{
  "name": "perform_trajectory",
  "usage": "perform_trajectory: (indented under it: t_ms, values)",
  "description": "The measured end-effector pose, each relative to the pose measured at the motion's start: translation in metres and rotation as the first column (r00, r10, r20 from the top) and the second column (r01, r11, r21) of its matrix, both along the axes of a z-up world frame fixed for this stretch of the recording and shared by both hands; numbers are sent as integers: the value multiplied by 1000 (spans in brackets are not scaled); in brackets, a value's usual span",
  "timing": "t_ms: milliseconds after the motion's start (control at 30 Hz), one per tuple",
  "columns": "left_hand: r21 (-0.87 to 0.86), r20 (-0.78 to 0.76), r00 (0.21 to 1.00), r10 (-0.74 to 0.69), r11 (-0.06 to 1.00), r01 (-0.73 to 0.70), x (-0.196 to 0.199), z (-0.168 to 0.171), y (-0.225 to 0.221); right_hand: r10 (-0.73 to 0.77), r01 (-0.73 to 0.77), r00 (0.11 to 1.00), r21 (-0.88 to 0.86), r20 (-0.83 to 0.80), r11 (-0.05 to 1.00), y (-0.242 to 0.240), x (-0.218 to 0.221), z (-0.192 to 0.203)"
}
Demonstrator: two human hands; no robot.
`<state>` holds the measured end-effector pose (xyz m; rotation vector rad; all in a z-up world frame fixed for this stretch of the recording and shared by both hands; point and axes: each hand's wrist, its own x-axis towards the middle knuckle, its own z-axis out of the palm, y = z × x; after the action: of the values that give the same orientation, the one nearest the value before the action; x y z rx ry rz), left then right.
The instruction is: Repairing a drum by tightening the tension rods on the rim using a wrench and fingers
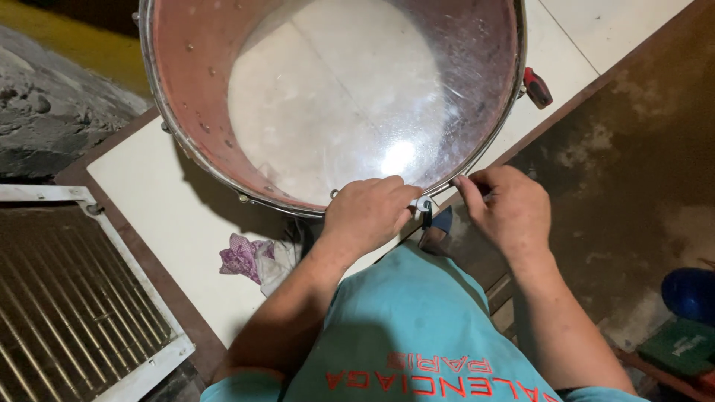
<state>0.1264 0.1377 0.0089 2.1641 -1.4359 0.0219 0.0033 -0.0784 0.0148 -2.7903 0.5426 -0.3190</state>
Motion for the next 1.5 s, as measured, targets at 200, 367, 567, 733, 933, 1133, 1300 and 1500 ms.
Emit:
perform_trajectory:
  t_ms: [200, 367, 567, 733, 933, 1133, 1300, 1500]
  values:
    - [1, 7, 1000, 5, 1000, -5, -1, 2, 1, -33, 39, 998, 113, -55, 993, 8, 3, 20]
    - [-3, 12, 1000, 4, 1000, -4, 0, -2, 1, -20, 23, 999, 92, -36, 996, 3, 2, 11]
    - [-9, 0, 1000, -8, 1000, 8, 0, -1, 0, -49, 58, 995, 117, -84, 991, 7, 8, 14]
    - [-5, 27, 1000, 7, 1000, -7, 1, 5, 1, -35, 35, 999, 47, 5, 998, 4, 5, -5]
    - [-35, 40, 999, 18, 999, -17, -1, 7, 2, 79, -91, 992, 118, 101, 989, -4, 7, -6]
    - [-44, 47, 999, 14, 999, -12, 0, 8, 2, 72, -87, 994, 204, 82, 975, -4, 5, 3]
    - [-34, 42, 999, 7, 999, -5, 2, 7, 1, -30, 30, 1000, 172, 2, 985, 6, 6, 19]
    - [-20, 72, 997, 15, 1000, -14, 0, 9, 3, -18, 20, 1000, 126, -18, 992, 7, 3, 21]
